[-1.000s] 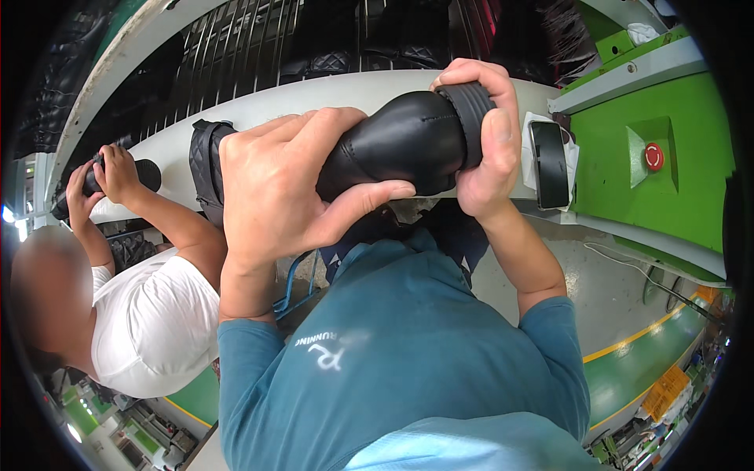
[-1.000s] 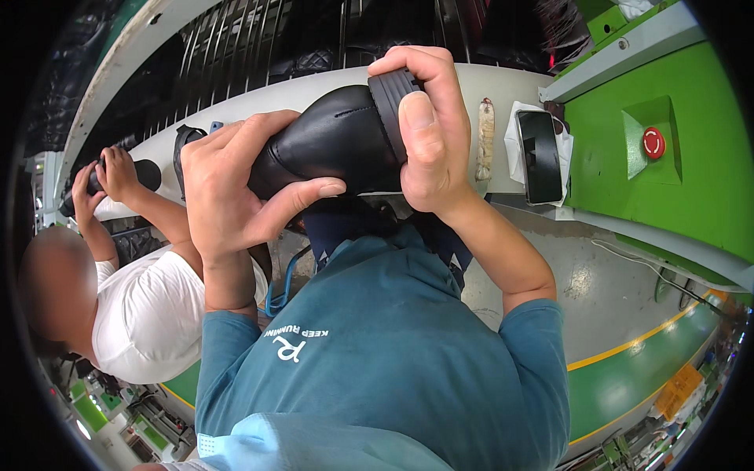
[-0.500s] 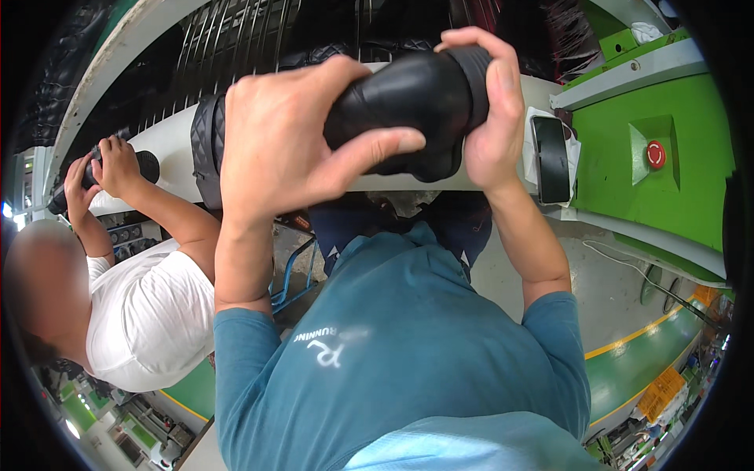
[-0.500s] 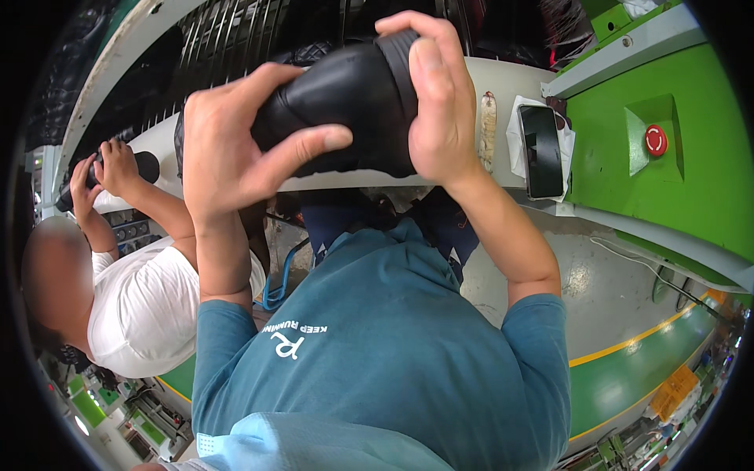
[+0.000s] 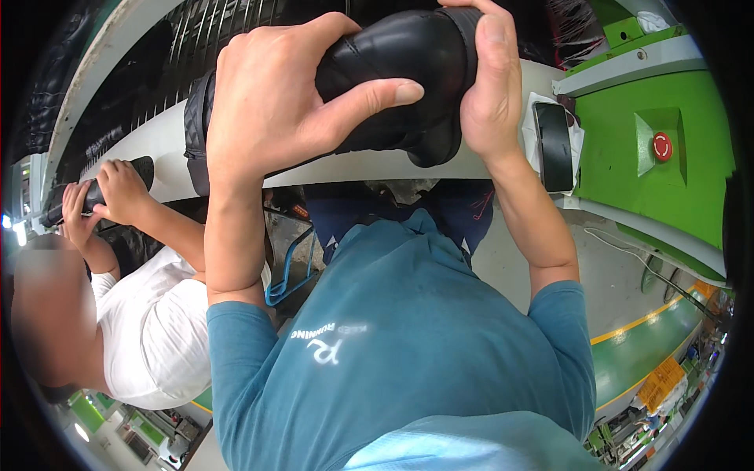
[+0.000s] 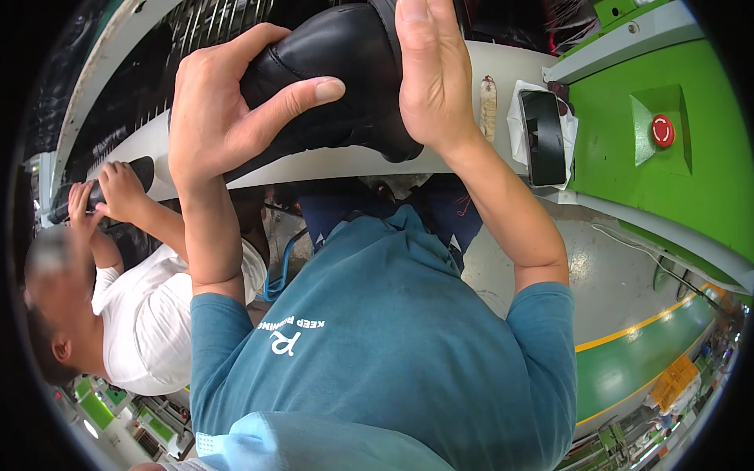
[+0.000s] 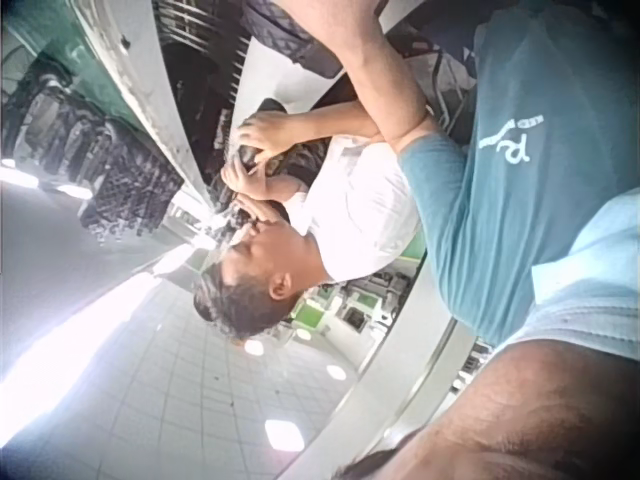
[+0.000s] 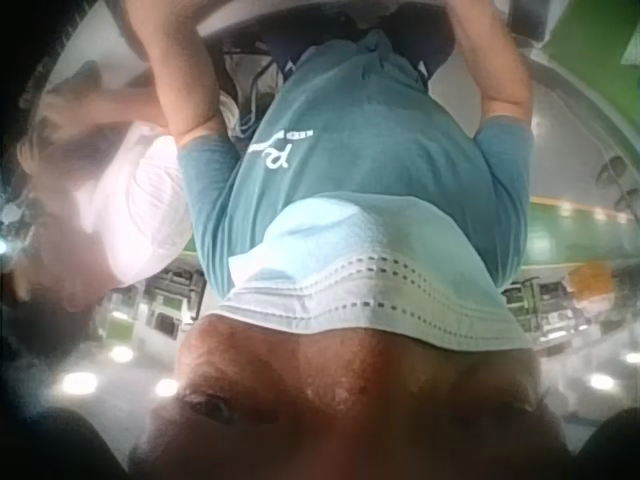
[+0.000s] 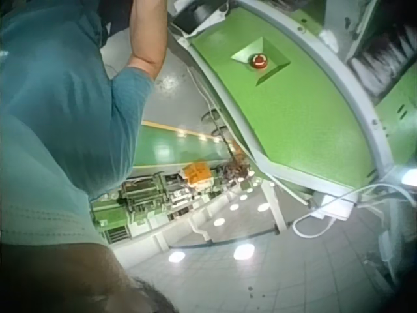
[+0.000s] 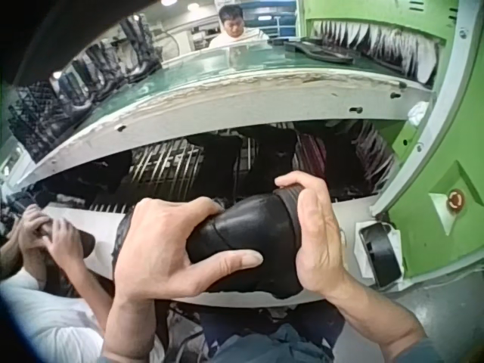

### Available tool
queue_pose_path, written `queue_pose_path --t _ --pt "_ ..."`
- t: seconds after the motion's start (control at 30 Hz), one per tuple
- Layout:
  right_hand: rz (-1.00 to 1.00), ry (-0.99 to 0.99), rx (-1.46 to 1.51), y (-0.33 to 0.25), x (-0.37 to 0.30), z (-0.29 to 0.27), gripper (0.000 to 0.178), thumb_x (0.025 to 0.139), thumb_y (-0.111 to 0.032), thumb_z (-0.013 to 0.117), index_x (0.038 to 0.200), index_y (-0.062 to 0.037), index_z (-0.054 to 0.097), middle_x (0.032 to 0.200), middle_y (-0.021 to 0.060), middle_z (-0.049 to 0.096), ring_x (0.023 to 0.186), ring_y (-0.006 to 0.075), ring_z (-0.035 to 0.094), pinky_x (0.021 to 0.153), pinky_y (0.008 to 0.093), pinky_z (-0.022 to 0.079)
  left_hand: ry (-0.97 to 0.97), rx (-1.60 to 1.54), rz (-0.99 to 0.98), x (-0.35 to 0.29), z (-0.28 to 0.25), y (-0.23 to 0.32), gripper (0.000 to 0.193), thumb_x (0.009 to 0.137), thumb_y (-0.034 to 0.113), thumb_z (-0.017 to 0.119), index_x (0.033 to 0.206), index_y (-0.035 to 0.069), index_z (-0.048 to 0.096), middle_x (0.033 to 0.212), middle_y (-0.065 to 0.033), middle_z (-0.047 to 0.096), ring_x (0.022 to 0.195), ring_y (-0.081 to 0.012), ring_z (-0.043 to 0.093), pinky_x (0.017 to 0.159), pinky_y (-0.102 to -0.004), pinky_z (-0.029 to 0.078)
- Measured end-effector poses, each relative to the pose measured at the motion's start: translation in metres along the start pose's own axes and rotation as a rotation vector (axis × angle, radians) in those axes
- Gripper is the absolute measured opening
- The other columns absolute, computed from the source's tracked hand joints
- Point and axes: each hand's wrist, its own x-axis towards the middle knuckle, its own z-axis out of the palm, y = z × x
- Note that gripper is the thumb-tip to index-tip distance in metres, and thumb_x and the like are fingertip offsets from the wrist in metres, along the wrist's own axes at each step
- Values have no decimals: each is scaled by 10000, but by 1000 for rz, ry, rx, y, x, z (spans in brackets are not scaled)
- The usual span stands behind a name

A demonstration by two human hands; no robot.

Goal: The recorder is inspecting and preparing black quilted boots on an assembly line, checking the zippers and soles.

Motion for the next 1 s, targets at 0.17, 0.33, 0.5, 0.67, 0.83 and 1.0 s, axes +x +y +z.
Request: queue_pose_path --t 0.17,0.33,0.5,0.67,0.83,1.0 --pt "41 -121 141 -14 -4 -23 529 1159 -454 481 1420 -6 582 1225 118 678 1146 200 644 1064 364 482 -17 6 24 -1 -1 6 630 778 650 899 933 49 793 659 -128 708 614 -346 734 584 -420 556" --pt "-277 32 -177 -6 -21 -16 429 1096 -299 464 1335 30 600 1248 174 633 1102 245 626 1002 380 509 16 6 85 -19 -8 29 563 768 586 913 938 85 721 730 -104 693 633 -327 708 579 -427 519" --pt "-501 -26 -77 -12 -52 -28 445 1055 -361 547 1276 25 570 1221 216 603 1050 291 626 935 428 543 119 83 250 -75 17 37 596 765 502 908 1079 20 749 879 -98 752 606 -223 658 554 -341 509" --pt "-575 107 -99 -12 -74 -26 529 1080 -515 510 1188 1 552 1177 198 594 983 296 638 839 420 586 280 34 299 -96 38 47 590 798 479 881 1092 -23 780 944 -135 783 596 -178 645 530 -290 514" --pt "-596 79 -58 -16 -81 -24 541 1088 -536 490 1164 -4 556 1158 185 594 972 299 633 777 413 610 301 71 312 -100 39 54 560 859 485 830 1065 -34 786 918 -142 779 577 -170 639 505 -273 509" --pt "-576 84 -57 -21 -83 -26 522 1084 -528 495 1134 -14 572 1141 179 596 971 303 631 754 414 608 256 105 386 -88 26 53 542 887 486 798 1027 -38 789 894 -144 771 571 -164 631 501 -268 512"
